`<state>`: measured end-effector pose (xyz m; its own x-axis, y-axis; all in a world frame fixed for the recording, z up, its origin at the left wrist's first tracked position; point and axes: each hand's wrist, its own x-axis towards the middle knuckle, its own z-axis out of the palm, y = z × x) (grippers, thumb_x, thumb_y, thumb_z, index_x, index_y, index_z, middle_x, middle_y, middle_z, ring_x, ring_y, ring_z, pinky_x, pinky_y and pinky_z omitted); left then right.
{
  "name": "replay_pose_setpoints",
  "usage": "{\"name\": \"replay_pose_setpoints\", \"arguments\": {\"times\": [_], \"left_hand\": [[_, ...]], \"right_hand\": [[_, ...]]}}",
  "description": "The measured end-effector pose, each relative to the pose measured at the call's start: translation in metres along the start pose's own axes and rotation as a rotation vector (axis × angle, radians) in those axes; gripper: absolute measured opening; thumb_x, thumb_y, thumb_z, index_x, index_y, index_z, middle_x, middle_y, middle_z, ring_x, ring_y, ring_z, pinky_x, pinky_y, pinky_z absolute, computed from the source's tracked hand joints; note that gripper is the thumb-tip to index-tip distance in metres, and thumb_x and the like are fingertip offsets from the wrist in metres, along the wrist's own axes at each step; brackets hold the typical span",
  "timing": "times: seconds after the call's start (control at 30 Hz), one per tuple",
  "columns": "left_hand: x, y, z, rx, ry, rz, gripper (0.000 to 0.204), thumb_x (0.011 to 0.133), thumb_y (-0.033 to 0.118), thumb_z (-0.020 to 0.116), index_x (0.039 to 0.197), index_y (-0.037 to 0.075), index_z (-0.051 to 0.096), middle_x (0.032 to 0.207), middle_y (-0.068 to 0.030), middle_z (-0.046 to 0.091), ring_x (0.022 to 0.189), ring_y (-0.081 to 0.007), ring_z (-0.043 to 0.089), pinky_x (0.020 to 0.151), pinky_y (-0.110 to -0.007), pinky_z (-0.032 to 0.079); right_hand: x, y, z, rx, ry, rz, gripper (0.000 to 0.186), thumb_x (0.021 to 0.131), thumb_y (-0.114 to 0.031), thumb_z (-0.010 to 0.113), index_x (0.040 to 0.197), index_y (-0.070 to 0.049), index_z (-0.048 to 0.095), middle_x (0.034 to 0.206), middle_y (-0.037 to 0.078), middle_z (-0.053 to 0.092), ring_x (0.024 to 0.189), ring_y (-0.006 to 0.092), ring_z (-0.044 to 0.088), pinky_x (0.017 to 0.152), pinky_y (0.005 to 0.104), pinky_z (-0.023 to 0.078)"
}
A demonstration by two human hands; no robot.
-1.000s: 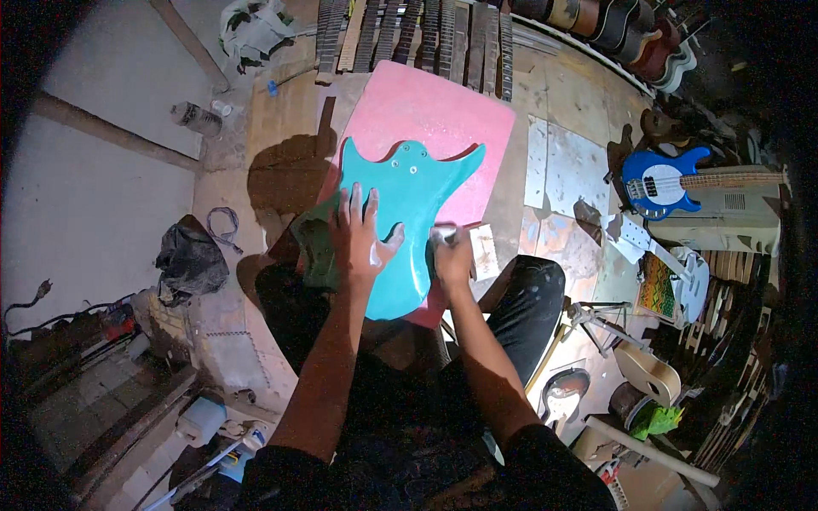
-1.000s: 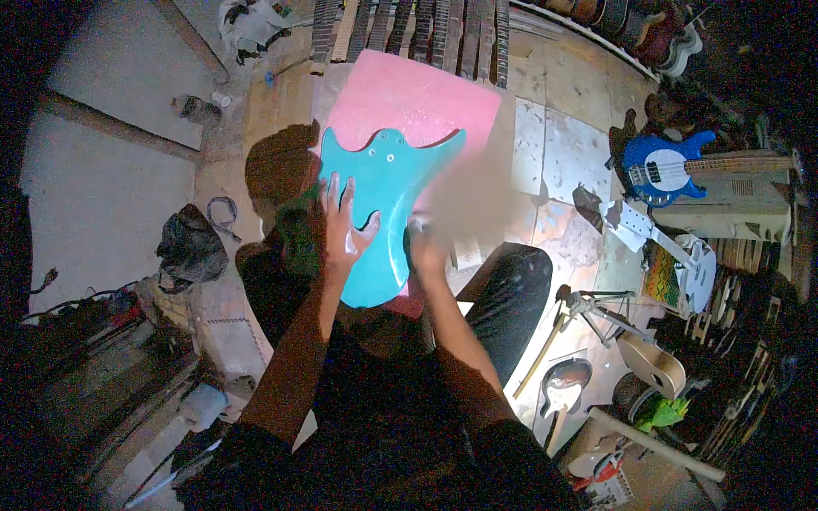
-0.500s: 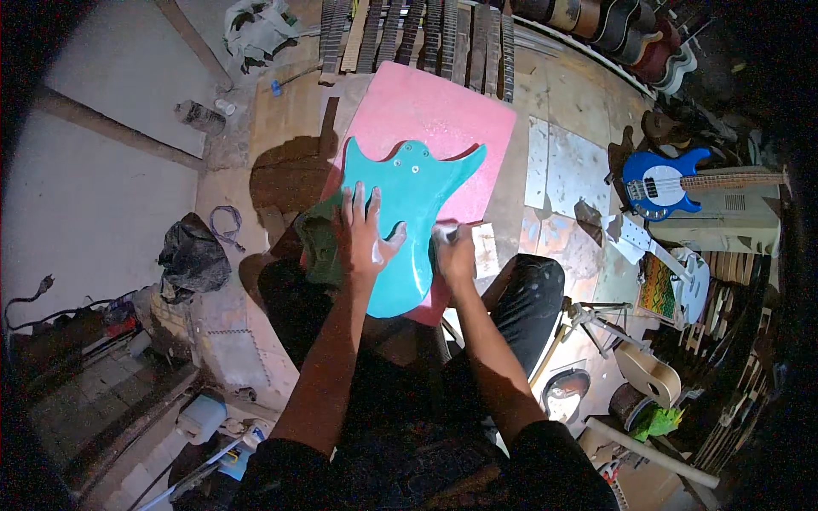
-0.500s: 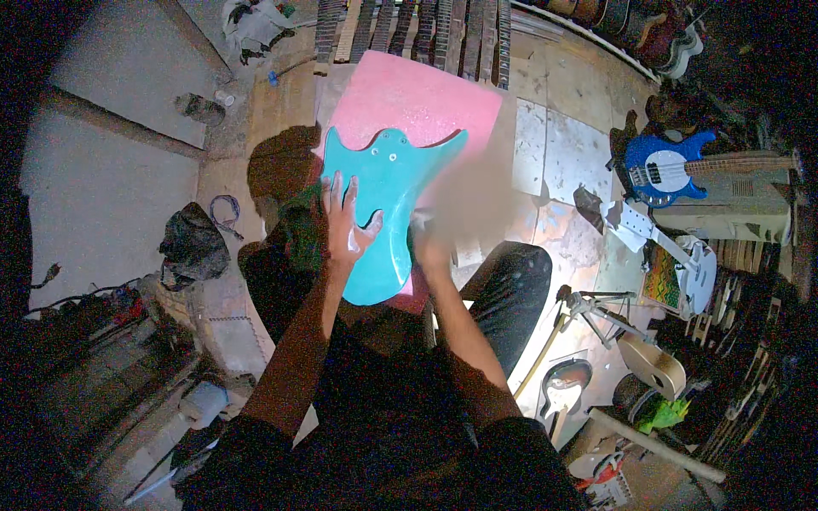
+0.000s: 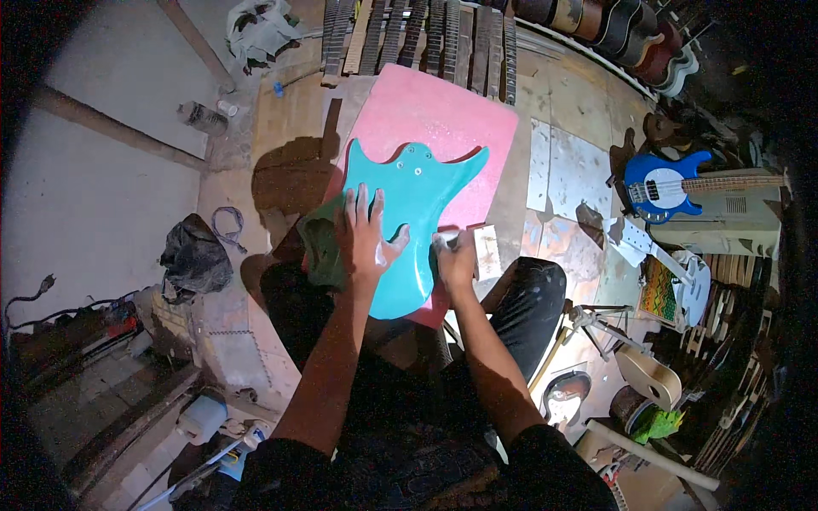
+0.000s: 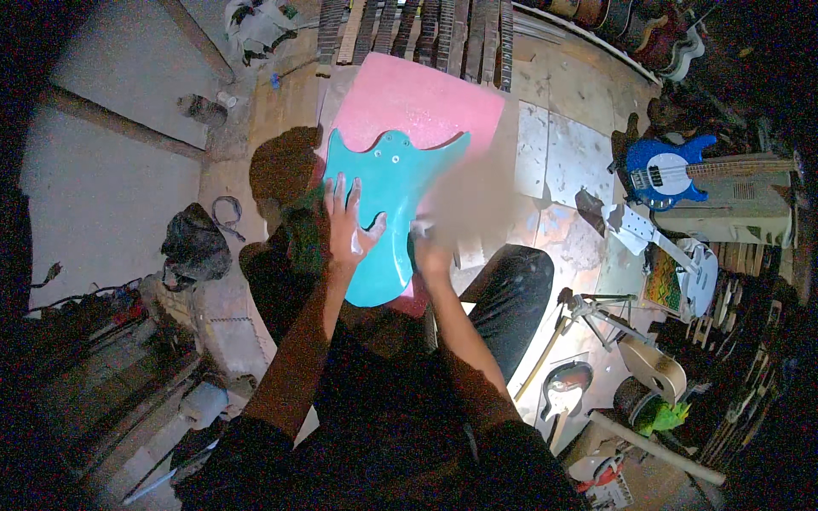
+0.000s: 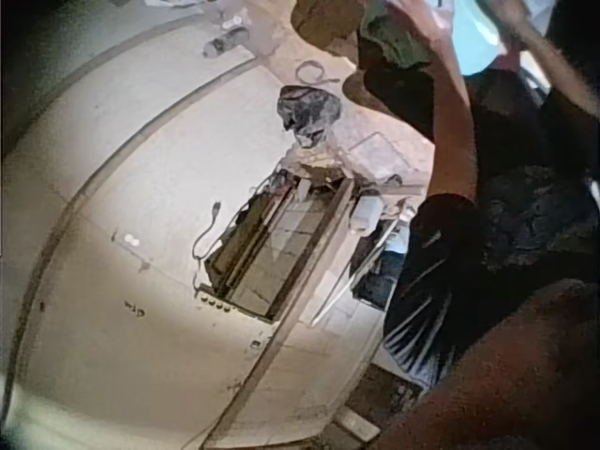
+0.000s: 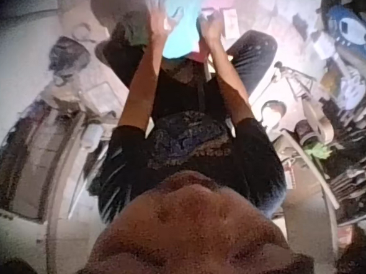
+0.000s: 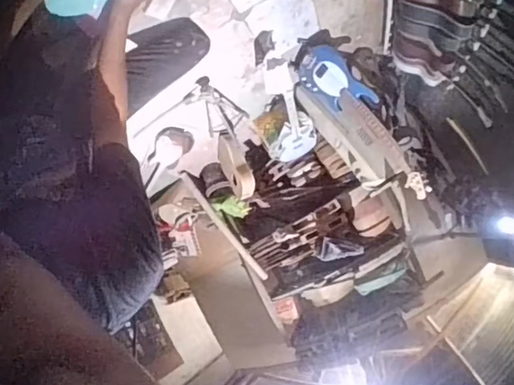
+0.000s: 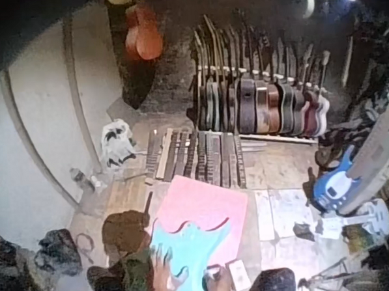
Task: The person wipes and sands the edges and surface of a light blue guitar body with a cloth and a sanding block, turning the object over to reach different sides.
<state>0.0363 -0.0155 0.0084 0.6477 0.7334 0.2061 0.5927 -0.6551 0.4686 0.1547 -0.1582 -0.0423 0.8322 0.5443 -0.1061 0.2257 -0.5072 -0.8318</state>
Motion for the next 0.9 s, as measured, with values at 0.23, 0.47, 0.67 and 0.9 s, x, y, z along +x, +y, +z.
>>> {"name": "replay_pose_setpoints", "arguments": {"times": [0.23,0.47,0.67,0.9], "left_hand": [[-0.003,-0.007,0.001,0.017,0.0,-0.017,0.084,0.076,0.038,0.079,0.145,0.004,0.045,0.155,-0.023,0.033,0.145,-0.0457,0.024,0.118,-0.057,0.026],[-0.002,-0.007,0.006,-0.006,0.038,0.004,0.084,0.075,0.038,0.079,0.145,0.004,0.046,0.154,-0.0233,0.035,0.145,-0.0458,0.026,0.117,-0.057,0.028],[0.001,0.0,0.002,0.022,0.013,0.007,0.083,0.075,0.037,0.08,0.144,0.004,0.047,0.153,-0.0236,0.036,0.144,-0.0459,0.028,0.116,-0.056,0.029],[-0.003,-0.001,-0.004,0.04,-0.002,-0.02,0.082,0.075,0.037,0.079,0.143,0.002,0.048,0.154,-0.0231,0.036,0.144,-0.0448,0.028,0.116,-0.056,0.029]], "right_hand": [[-0.009,-0.016,-0.007,0.152,-0.05,0.015,0.024,0.087,-0.015,0.074,0.087,0.002,0.057,0.079,0.013,0.064,0.075,0.0214,0.061,0.068,0.0381,0.048],[0.012,-0.031,-0.005,-0.12,-0.049,0.141,0.027,0.085,-0.015,0.075,0.088,0.003,0.056,0.077,0.018,0.062,0.073,0.0272,0.059,0.068,0.0414,0.047],[-0.007,-0.005,-0.01,-0.006,0.003,-0.072,0.03,0.089,-0.022,0.073,0.09,0.003,0.056,0.077,0.018,0.063,0.069,0.0318,0.06,0.066,0.0406,0.048],[-0.001,-0.026,-0.013,0.011,-0.057,-0.043,0.02,0.089,-0.016,0.071,0.102,-0.003,0.064,0.096,0.018,0.065,0.089,0.0352,0.063,0.082,0.0456,0.048]]}}
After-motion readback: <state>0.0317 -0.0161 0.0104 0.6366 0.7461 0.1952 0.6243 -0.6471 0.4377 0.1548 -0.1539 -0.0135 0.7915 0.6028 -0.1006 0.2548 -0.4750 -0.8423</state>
